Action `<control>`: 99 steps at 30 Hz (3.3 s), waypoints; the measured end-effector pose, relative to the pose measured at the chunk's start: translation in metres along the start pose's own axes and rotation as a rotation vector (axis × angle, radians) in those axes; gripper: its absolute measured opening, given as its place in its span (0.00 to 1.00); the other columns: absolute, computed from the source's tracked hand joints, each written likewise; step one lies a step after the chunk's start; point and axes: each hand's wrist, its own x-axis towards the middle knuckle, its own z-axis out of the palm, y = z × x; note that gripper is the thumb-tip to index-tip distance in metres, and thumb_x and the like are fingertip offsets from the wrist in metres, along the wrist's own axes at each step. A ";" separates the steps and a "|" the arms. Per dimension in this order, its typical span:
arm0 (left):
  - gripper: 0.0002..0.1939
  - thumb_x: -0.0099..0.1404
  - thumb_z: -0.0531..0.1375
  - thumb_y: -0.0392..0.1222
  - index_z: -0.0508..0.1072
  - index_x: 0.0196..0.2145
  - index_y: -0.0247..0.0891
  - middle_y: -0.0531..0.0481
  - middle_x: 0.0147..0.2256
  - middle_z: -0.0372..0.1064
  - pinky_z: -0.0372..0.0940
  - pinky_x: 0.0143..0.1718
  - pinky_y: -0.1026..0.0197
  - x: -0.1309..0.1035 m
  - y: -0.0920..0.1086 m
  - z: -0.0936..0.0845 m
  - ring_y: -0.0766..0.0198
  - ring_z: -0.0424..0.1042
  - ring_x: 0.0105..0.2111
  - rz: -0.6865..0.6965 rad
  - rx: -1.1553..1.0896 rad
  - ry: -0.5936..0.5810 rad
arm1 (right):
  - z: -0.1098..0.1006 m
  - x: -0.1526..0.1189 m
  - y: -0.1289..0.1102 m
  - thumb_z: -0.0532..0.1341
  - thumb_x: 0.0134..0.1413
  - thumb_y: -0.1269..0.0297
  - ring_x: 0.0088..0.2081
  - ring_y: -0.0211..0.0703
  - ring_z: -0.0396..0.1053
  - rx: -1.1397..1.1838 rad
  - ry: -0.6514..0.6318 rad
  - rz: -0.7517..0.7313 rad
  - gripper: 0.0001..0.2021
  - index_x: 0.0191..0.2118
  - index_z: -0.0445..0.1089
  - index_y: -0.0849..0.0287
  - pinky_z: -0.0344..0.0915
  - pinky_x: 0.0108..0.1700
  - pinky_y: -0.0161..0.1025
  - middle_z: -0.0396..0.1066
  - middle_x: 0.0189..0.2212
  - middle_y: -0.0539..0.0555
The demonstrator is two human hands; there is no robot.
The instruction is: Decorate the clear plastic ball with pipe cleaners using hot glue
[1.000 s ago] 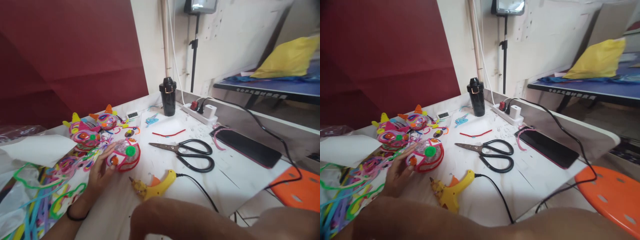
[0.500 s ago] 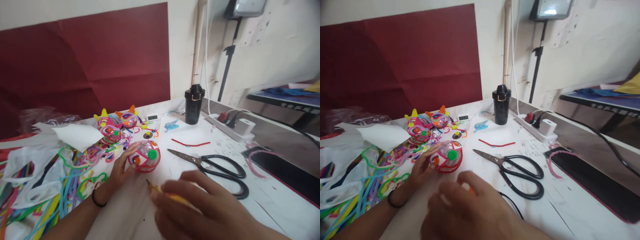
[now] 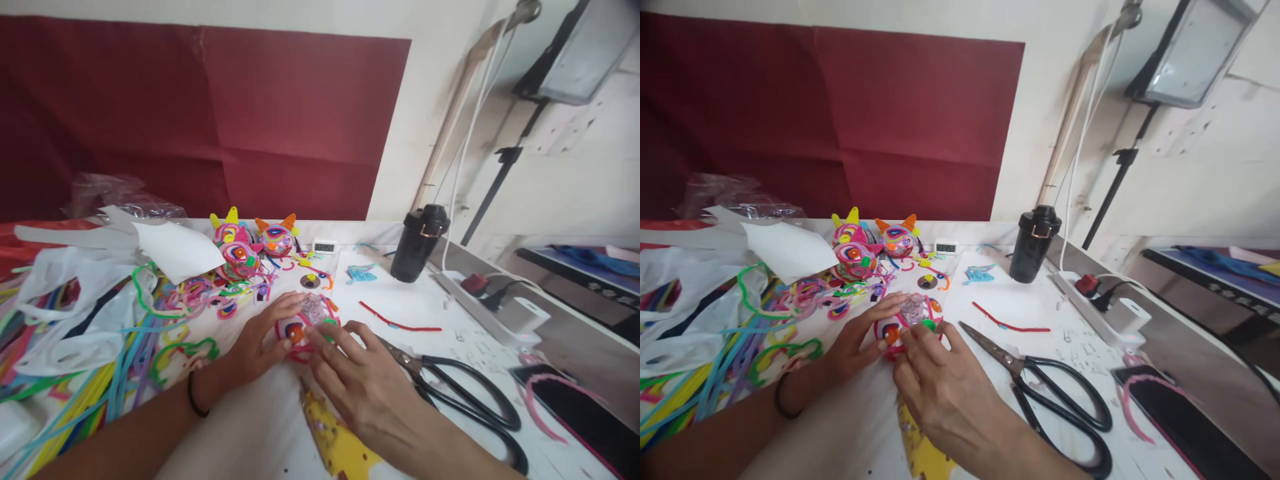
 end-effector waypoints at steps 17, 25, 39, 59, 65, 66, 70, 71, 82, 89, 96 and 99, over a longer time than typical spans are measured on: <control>0.28 0.65 0.56 0.31 0.62 0.61 0.45 0.41 0.61 0.65 0.58 0.63 0.41 0.005 0.009 0.002 0.49 0.58 0.64 0.062 0.038 0.039 | 0.000 0.003 -0.001 0.46 0.67 0.74 0.54 0.54 0.65 -0.020 0.090 -0.026 0.16 0.42 0.72 0.64 0.58 0.51 0.53 0.73 0.51 0.61; 0.27 0.64 0.56 0.31 0.63 0.60 0.44 0.39 0.61 0.65 0.59 0.62 0.41 0.008 0.013 0.001 0.49 0.61 0.63 0.087 0.034 0.046 | 0.006 0.000 0.001 0.46 0.67 0.73 0.55 0.55 0.64 -0.060 0.066 -0.050 0.16 0.43 0.72 0.63 0.58 0.50 0.54 0.73 0.52 0.59; 0.26 0.65 0.55 0.31 0.63 0.59 0.43 0.39 0.62 0.63 0.56 0.63 0.41 0.008 0.012 0.001 0.49 0.61 0.63 0.102 0.015 0.021 | 0.013 -0.001 -0.006 0.45 0.68 0.73 0.57 0.55 0.63 -0.131 0.064 -0.065 0.17 0.44 0.72 0.64 0.56 0.54 0.55 0.75 0.49 0.61; 0.27 0.63 0.55 0.28 0.62 0.60 0.41 0.39 0.62 0.61 0.57 0.63 0.43 0.006 0.010 0.002 0.52 0.59 0.64 0.092 0.046 0.017 | -0.021 -0.001 0.002 0.48 0.61 0.78 0.50 0.54 0.68 0.087 0.081 0.045 0.15 0.47 0.68 0.65 0.62 0.48 0.49 0.75 0.48 0.62; 0.26 0.65 0.55 0.29 0.62 0.60 0.43 0.40 0.62 0.62 0.57 0.63 0.43 0.005 0.006 0.002 0.50 0.59 0.64 0.088 0.029 0.021 | -0.040 -0.031 0.009 0.55 0.63 0.73 0.44 0.44 0.73 0.403 -0.110 0.061 0.08 0.45 0.67 0.57 0.67 0.46 0.39 0.78 0.43 0.54; 0.27 0.65 0.55 0.29 0.61 0.60 0.43 0.40 0.62 0.62 0.57 0.63 0.42 0.004 0.004 0.003 0.50 0.58 0.64 0.088 0.019 0.017 | -0.039 -0.037 0.009 0.55 0.65 0.69 0.45 0.44 0.74 0.413 -0.135 0.042 0.06 0.45 0.67 0.57 0.68 0.46 0.39 0.78 0.44 0.54; 0.26 0.67 0.55 0.32 0.60 0.61 0.44 0.41 0.63 0.60 0.54 0.64 0.41 0.001 -0.002 0.002 0.49 0.55 0.66 0.073 -0.011 -0.011 | -0.031 -0.059 0.007 0.59 0.64 0.58 0.47 0.47 0.74 0.404 -0.224 0.032 0.13 0.50 0.67 0.58 0.70 0.46 0.39 0.77 0.48 0.57; 0.25 0.67 0.55 0.32 0.61 0.61 0.44 0.41 0.63 0.60 0.54 0.65 0.41 0.001 -0.003 0.002 0.49 0.55 0.66 0.068 -0.017 -0.011 | -0.031 -0.061 0.005 0.60 0.63 0.58 0.48 0.48 0.74 0.407 -0.251 0.046 0.14 0.51 0.67 0.58 0.71 0.47 0.40 0.76 0.48 0.58; 0.24 0.69 0.58 0.37 0.62 0.61 0.46 0.42 0.64 0.59 0.53 0.65 0.44 -0.002 -0.010 -0.006 0.51 0.54 0.66 0.001 0.007 -0.055 | -0.055 -0.059 0.007 0.53 0.67 0.64 0.52 0.45 0.71 0.703 -0.258 0.510 0.13 0.53 0.68 0.54 0.67 0.54 0.40 0.73 0.51 0.57; 0.23 0.70 0.56 0.38 0.63 0.61 0.47 0.43 0.64 0.60 0.52 0.65 0.40 0.002 -0.008 -0.010 0.51 0.56 0.65 -0.004 -0.012 -0.049 | -0.029 -0.028 0.046 0.50 0.67 0.63 0.30 0.39 0.70 0.950 0.065 0.874 0.14 0.30 0.66 0.58 0.66 0.36 0.37 0.71 0.26 0.52; 0.22 0.68 0.58 0.37 0.66 0.59 0.48 0.47 0.64 0.60 0.56 0.64 0.44 -0.002 -0.012 -0.014 0.52 0.57 0.65 -0.068 -0.033 -0.026 | -0.002 -0.030 0.045 0.58 0.58 0.61 0.21 0.34 0.66 1.264 0.130 1.055 0.11 0.26 0.67 0.60 0.63 0.25 0.32 0.71 0.22 0.49; 0.22 0.69 0.57 0.36 0.65 0.59 0.49 0.51 0.66 0.57 0.54 0.66 0.52 -0.004 -0.014 -0.014 0.57 0.55 0.66 -0.089 -0.056 -0.016 | -0.002 -0.037 0.038 0.58 0.57 0.65 0.20 0.33 0.67 1.242 0.102 1.070 0.09 0.27 0.69 0.59 0.63 0.24 0.31 0.71 0.21 0.48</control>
